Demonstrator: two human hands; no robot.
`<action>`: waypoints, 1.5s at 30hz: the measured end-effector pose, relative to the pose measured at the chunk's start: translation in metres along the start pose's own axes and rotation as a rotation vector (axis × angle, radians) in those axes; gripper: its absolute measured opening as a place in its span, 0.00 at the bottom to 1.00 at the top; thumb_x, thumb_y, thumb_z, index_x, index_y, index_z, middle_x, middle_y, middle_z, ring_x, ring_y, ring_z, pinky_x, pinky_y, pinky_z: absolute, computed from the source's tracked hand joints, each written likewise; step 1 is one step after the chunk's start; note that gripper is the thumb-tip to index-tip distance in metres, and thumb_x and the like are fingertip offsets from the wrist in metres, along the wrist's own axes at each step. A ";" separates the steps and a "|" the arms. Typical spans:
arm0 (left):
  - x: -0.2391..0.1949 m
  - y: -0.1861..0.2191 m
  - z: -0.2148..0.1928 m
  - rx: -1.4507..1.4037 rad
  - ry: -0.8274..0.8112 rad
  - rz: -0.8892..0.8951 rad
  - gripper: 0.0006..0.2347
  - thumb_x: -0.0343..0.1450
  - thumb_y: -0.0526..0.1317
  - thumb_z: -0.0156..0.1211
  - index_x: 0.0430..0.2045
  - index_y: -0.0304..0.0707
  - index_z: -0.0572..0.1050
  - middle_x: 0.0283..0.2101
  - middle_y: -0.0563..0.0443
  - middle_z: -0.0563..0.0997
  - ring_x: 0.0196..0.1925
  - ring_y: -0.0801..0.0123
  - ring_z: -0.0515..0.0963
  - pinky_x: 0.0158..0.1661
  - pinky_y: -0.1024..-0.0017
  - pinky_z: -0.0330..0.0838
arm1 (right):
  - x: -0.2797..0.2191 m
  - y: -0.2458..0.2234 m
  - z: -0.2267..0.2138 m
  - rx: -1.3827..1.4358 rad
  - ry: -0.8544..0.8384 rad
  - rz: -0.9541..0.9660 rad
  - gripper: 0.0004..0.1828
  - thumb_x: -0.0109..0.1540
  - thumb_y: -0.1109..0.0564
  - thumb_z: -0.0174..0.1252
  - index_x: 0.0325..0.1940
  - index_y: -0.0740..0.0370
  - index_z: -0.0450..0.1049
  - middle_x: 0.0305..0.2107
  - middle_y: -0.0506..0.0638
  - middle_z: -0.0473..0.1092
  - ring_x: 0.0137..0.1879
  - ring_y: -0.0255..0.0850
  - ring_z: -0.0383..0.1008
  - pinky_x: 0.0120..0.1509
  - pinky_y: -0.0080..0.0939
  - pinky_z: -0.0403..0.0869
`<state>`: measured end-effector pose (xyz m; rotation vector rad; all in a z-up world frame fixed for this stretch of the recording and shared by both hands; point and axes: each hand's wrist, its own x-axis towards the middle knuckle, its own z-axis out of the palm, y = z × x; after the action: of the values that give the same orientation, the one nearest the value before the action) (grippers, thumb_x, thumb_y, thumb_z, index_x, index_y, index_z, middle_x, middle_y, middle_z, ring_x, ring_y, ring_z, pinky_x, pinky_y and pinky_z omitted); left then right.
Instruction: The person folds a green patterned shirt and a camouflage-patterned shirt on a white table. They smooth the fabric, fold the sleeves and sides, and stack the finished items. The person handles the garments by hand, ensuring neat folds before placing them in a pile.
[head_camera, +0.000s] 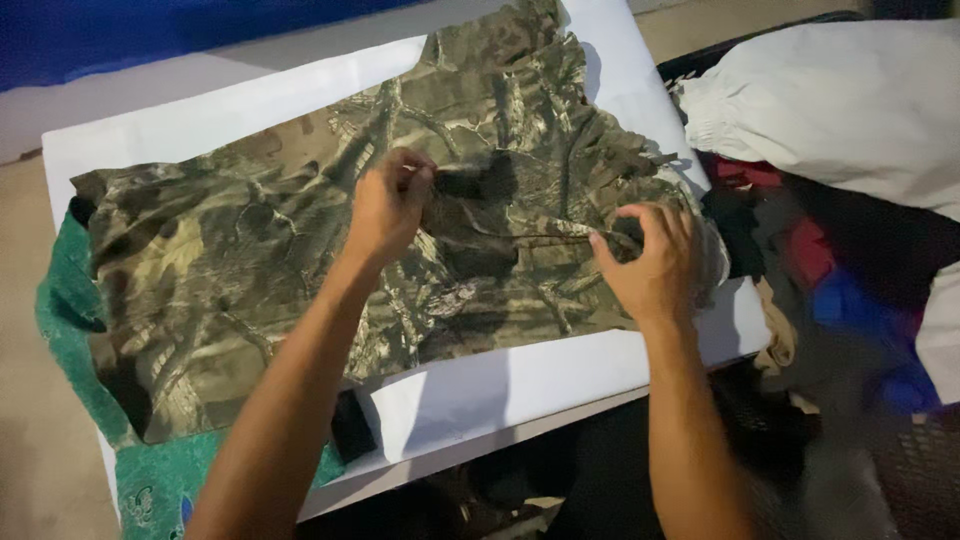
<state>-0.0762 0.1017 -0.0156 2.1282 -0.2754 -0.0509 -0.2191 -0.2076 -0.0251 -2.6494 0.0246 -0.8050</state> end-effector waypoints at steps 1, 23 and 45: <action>0.001 -0.004 0.003 -0.053 0.024 0.013 0.08 0.78 0.38 0.56 0.46 0.35 0.78 0.42 0.44 0.85 0.43 0.66 0.85 0.41 0.68 0.78 | 0.003 -0.008 0.003 0.022 0.046 -0.008 0.17 0.59 0.53 0.71 0.47 0.58 0.74 0.42 0.54 0.77 0.50 0.50 0.75 0.56 0.53 0.73; -0.007 -0.015 -0.005 0.480 -0.086 -0.185 0.25 0.65 0.59 0.71 0.44 0.37 0.77 0.43 0.35 0.84 0.42 0.51 0.82 0.42 0.57 0.76 | -0.021 -0.065 0.042 0.517 -0.414 0.007 0.10 0.61 0.58 0.66 0.45 0.60 0.78 0.45 0.52 0.74 0.55 0.51 0.72 0.58 0.50 0.73; -0.035 -0.010 -0.087 -1.497 0.186 -0.010 0.07 0.68 0.38 0.57 0.35 0.37 0.73 0.33 0.48 0.72 0.39 0.64 0.73 0.53 0.59 0.71 | -0.034 -0.050 0.066 0.335 -0.586 0.163 0.17 0.64 0.48 0.64 0.49 0.64 0.78 0.47 0.61 0.74 0.57 0.57 0.72 0.62 0.51 0.72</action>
<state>-0.0959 0.1864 0.0203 0.6364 -0.0481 -0.0420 -0.2165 -0.1339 -0.0765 -2.4177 -0.0439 0.0381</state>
